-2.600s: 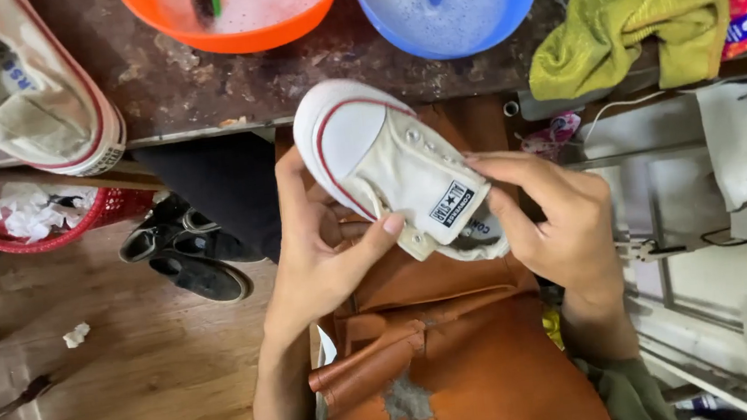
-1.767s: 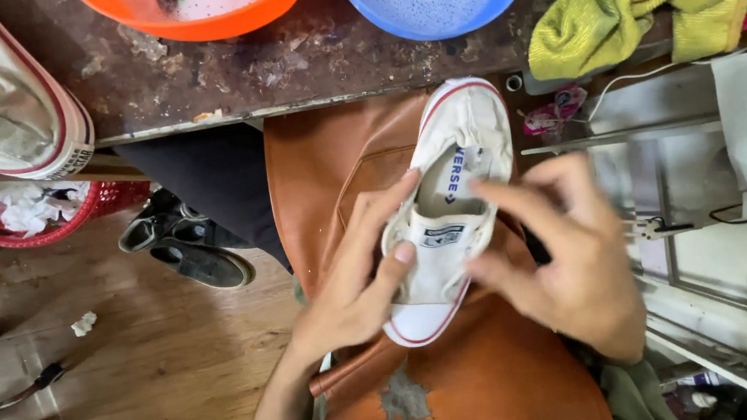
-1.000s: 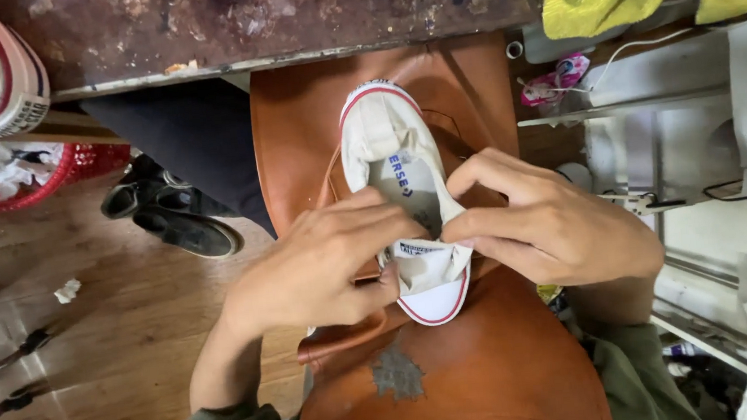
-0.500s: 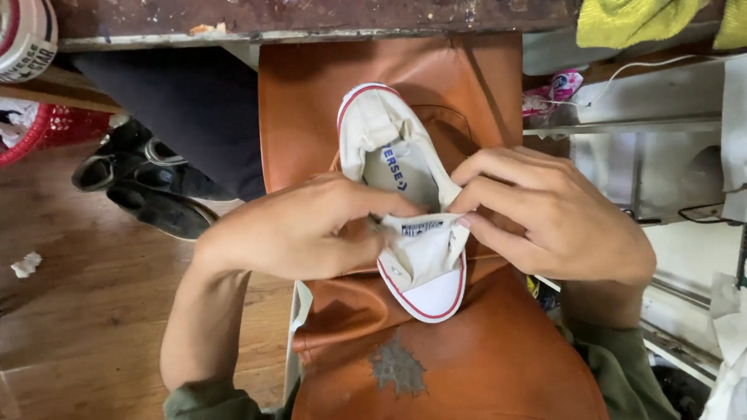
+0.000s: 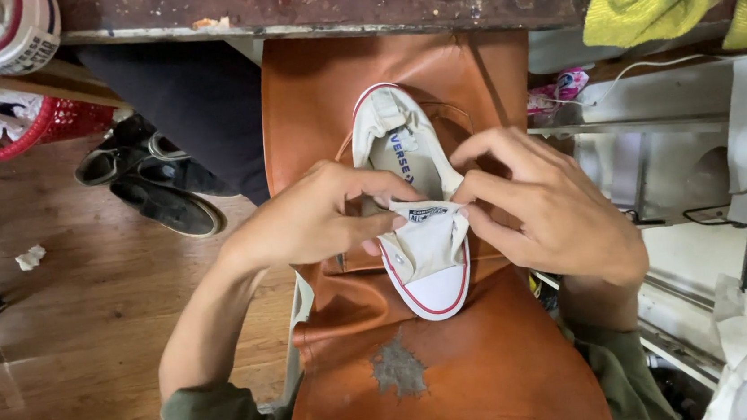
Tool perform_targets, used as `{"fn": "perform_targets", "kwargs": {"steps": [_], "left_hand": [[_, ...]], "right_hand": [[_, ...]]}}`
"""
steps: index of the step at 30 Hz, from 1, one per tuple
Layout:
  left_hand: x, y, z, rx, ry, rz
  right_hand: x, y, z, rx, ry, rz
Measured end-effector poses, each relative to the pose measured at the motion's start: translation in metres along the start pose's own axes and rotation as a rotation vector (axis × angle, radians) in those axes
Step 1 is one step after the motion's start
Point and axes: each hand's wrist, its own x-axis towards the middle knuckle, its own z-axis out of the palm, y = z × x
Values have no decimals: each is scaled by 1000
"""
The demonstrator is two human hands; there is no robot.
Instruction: The person scrubs the interior and exterior of a white canvas sneaker using a blue toothbrush and soapy water. They repeatedly dip the brush into an orange bowl of soapy water and scrub the shoe's tongue, eyelets, and side panels.
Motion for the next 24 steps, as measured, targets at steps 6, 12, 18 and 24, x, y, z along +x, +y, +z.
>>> {"fn": "perform_targets", "kwargs": {"steps": [6,12,18,24], "left_hand": [[-7,10,7,102,104,255],[-2,-6,4,145,-94,333],[4,-10,4,-55,-148,282],[0,-4,18,211,60,313]], "right_hand": [[9,2,-7,188,99,-211],[4,3,-1,135,122,-272],[-3,-4,-3,58,184,-245],[-9,-8,-6,2,147,-107]]}}
